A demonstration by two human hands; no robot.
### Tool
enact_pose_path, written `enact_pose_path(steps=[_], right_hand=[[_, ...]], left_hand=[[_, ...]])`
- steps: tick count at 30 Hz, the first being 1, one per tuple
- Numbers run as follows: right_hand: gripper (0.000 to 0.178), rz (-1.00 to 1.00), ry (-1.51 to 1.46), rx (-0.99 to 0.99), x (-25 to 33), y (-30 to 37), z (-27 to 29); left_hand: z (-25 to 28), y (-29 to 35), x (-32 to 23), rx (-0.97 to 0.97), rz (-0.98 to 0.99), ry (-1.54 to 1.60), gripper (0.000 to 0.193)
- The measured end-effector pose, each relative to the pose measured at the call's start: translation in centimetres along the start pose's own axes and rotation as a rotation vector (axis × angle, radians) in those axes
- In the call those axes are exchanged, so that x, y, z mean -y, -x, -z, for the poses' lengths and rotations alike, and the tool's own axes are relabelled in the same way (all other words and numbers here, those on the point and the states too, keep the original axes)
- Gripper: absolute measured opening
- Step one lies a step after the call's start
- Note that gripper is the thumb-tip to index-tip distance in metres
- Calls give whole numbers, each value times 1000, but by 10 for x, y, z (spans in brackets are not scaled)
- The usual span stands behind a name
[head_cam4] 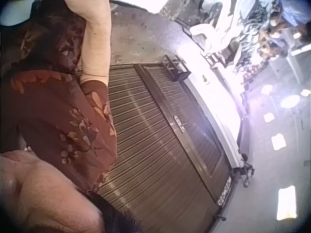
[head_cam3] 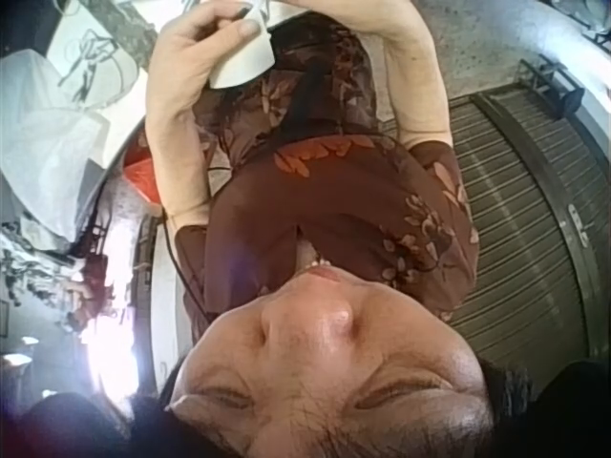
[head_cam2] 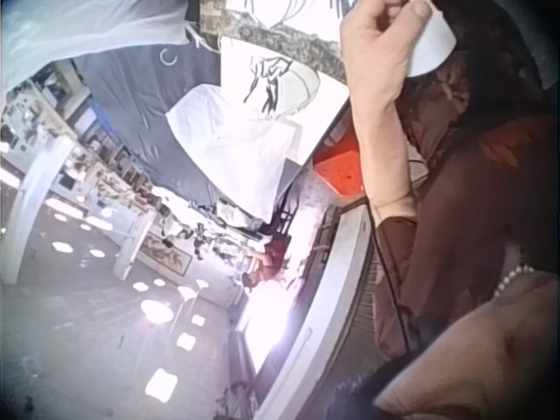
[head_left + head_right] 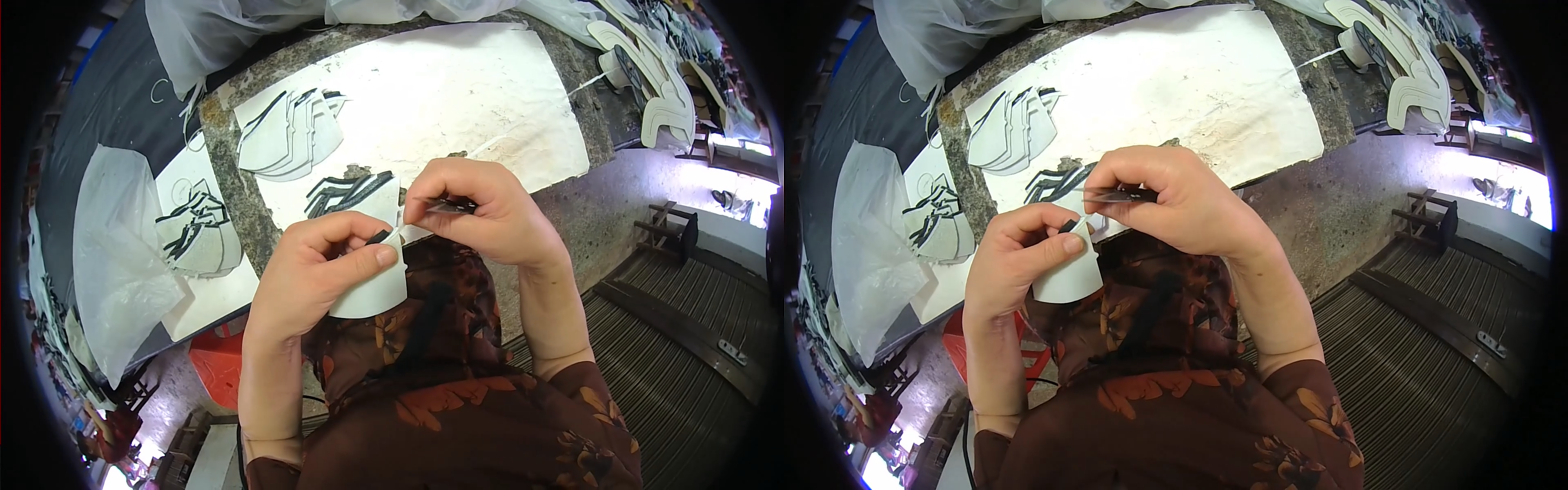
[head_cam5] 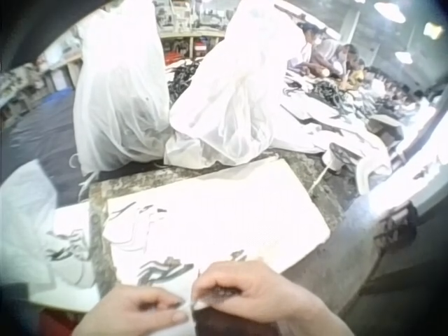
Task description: Manual trimming and alignment of shoe upper components at a workbench.
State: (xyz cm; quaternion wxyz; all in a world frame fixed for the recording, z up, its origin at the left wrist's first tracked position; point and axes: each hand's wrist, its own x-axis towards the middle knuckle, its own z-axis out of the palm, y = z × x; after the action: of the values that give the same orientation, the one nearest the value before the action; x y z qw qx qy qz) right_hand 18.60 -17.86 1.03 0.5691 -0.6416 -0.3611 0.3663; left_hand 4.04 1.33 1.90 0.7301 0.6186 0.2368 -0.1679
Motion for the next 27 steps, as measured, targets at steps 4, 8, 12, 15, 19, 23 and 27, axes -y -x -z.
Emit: enact_pose_path(steps=[4,8,12,15,19,23,27], right_hand=[[24,184,225,56,-7,-2,2],[30,212,350,17,3,0,-2],[31,165,618,-89,10,1,-11],[28,67,595,-67,13,-1,-12],[26,67,488,2,12,-7,-10],[30,51,403,39,19,-10,-8],[35,14,399,91,18,-9,-3]], left_hand=[[3,3,4,-4,-31,193,19],[6,5,6,-22,-70,324,20],[12,6,9,-20,-75,378,20],[6,9,10,-39,-97,422,21],[6,8,14,-41,-99,418,21],[4,8,13,-62,-122,444,23],[7,9,13,-104,-136,472,25]])
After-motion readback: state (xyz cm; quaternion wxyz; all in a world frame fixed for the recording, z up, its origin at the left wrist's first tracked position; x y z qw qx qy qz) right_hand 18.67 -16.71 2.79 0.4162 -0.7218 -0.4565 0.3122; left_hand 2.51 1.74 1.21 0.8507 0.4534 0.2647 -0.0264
